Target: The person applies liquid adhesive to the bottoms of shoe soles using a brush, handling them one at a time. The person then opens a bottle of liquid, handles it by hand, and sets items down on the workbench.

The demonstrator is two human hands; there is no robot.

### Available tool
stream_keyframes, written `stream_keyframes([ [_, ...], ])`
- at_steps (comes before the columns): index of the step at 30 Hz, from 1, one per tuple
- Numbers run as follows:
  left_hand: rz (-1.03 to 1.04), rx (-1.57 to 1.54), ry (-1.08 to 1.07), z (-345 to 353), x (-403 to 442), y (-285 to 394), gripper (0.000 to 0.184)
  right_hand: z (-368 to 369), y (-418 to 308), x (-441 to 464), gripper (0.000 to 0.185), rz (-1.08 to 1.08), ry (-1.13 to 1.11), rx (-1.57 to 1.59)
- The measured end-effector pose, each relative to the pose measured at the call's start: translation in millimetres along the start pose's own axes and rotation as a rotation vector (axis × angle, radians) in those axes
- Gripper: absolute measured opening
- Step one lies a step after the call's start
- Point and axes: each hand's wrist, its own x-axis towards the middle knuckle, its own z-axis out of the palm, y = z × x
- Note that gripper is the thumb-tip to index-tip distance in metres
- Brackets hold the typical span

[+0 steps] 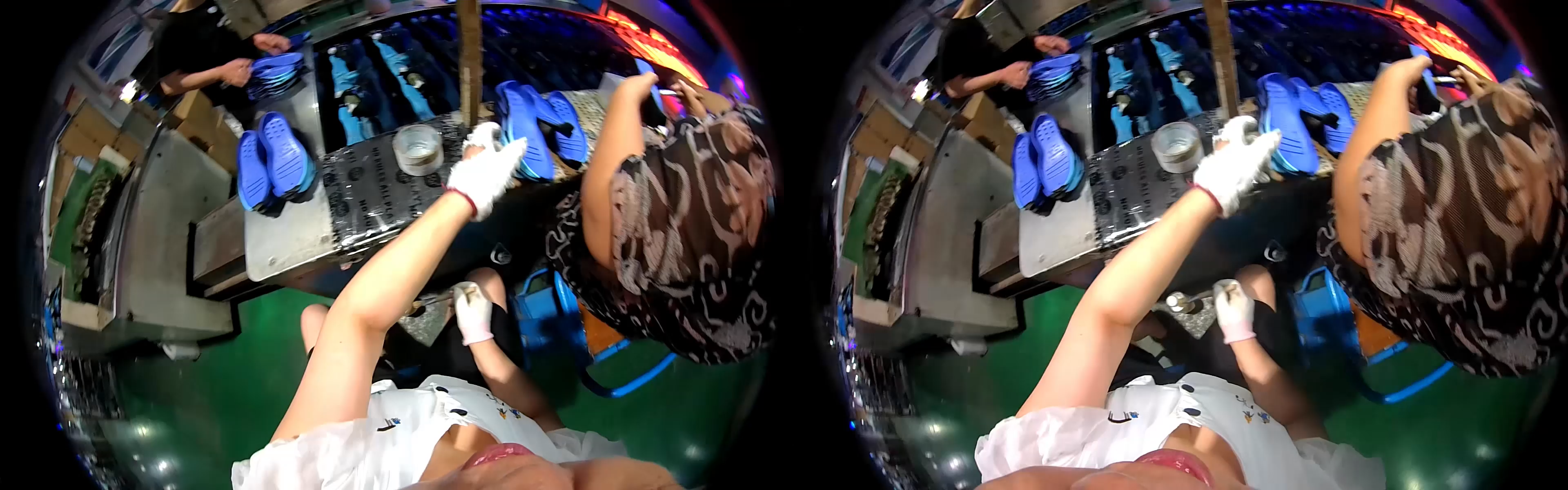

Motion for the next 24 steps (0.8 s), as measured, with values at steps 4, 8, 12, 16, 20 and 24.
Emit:
stream_keyframes([
  [4, 0.524, 0.120, 0.282, -51, -42, -35, 0.027, 5, 14, 2, 0.013, 0.021, -0.045, 0.173],
  [8, 0.518, 0.532, 0.567, -155, -63, -78, 0.025, 3, -2, 4, 0.014, 0.019, -0.078, -0.001],
  [12, 0.090, 0.872, 0.595, -230, -77, -141, 0.024, 15, 17, 6, 0.017, -0.027, -0.052, 0.052],
  [16, 0.085, 0.846, 0.511, -254, -82, -168, 0.016, 12, -11, 4, 0.015, 0.011, -0.106, 0.047],
  [20, 0.200, 0.715, 0.638, -256, -94, -170, 0.016, 12, -22, -1, 0.013, 0.043, -0.117, 0.111],
  [24, -0.294, -0.117, 0.593, -250, -129, -145, 0.020, 15, -5, 0, 0.013, -0.028, -0.095, 0.090],
])
